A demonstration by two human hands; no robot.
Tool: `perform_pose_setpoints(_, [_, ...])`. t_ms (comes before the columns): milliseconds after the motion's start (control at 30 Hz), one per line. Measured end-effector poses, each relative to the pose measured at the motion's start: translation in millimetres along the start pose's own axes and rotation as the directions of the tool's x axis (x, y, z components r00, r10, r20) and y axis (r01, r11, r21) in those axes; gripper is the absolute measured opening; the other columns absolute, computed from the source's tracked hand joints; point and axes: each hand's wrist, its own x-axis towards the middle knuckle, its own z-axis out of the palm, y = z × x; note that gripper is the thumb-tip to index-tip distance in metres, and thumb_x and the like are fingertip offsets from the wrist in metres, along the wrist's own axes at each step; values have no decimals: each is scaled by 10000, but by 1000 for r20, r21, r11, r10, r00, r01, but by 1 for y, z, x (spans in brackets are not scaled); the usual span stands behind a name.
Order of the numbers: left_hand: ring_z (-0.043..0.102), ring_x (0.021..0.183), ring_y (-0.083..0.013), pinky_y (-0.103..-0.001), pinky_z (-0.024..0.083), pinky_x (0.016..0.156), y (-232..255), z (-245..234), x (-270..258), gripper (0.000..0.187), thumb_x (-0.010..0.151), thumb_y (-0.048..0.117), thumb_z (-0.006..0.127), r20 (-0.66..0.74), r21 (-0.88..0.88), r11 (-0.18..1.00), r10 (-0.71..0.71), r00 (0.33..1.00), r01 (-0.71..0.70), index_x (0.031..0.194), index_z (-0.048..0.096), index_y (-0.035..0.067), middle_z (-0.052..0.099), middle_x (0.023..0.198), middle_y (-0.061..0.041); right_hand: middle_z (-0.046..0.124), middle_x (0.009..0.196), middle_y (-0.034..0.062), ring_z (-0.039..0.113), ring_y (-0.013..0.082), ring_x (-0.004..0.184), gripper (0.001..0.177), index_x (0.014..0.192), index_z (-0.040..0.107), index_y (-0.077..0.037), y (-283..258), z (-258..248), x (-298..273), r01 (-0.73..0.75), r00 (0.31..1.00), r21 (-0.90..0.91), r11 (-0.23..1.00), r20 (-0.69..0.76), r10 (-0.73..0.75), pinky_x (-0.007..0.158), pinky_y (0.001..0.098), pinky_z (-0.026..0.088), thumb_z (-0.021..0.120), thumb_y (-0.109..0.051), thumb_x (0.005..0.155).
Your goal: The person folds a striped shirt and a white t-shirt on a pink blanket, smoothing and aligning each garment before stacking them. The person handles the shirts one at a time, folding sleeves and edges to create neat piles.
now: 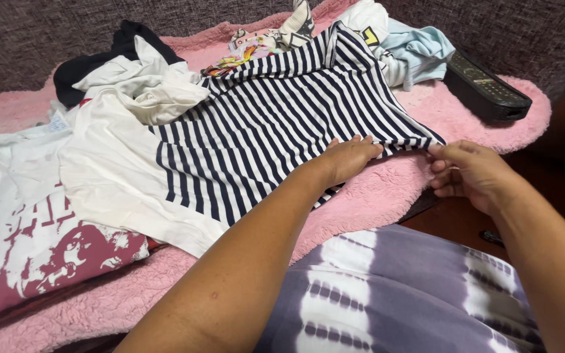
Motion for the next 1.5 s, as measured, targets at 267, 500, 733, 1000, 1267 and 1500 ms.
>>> perform_pose_setpoints(267, [16,1576,-236,-504,-59,1235,25,-2,-26,665,972,535,165,8,91,996,15,1000,-16,1458,529,264,126,1690,-60,669,860,99,669,184,707,43,964,570,-88,-23,-11,16,183,983,296,938,-42,-179,687,330,599,558,-48,953])
perform_pose_setpoints(500, [-31,1547,-293,-544,-85,1200,68,7,-49,618,967,505,180,54,255,967,-38,998,23,1515,412,337,40,1671,-107,666,873,145,622,293,719,133,1018,639,-7,11,-21,45,79,948,-60,995,-305,-94,677,447,566,541,-92,989])
perform_pose_setpoints(733, [243,1546,-303,-594,92,1250,34,-13,-30,589,1048,386,226,-82,377,926,4,997,28,1583,356,180,297,1664,-125,750,1050,216,708,279,946,249,1168,751,-15,1,-15,73,269,774,-628,731,-311,-551,887,410,539,666,-164,988])
perform_pose_setpoints(1000, [77,1562,-348,-508,32,1246,-23,-40,-34,661,1031,484,351,-422,342,886,-153,894,313,1606,258,170,128,1690,-150,617,1300,248,607,362,1199,662,1389,538,11,-44,76,100,301,880,-656,692,-89,-467,1002,412,473,762,-423,942])
perform_pose_setpoints(1267, [-32,1557,-350,-609,-66,1202,-10,-42,-43,778,945,666,312,-320,405,840,-239,917,361,1609,183,282,32,1687,-149,683,1241,126,653,286,1131,494,1283,691,-134,-55,98,115,71,924,-650,757,-243,-295,1033,412,445,773,-404,877])
perform_pose_setpoints(1500, [-24,1559,-354,-646,-73,1188,-4,-48,-44,804,942,693,332,-319,409,821,-280,905,398,1611,201,266,55,1685,-172,743,1070,200,667,314,970,317,1160,725,-39,-27,74,134,146,839,-850,506,-165,-519,1001,487,436,749,-315,1006])
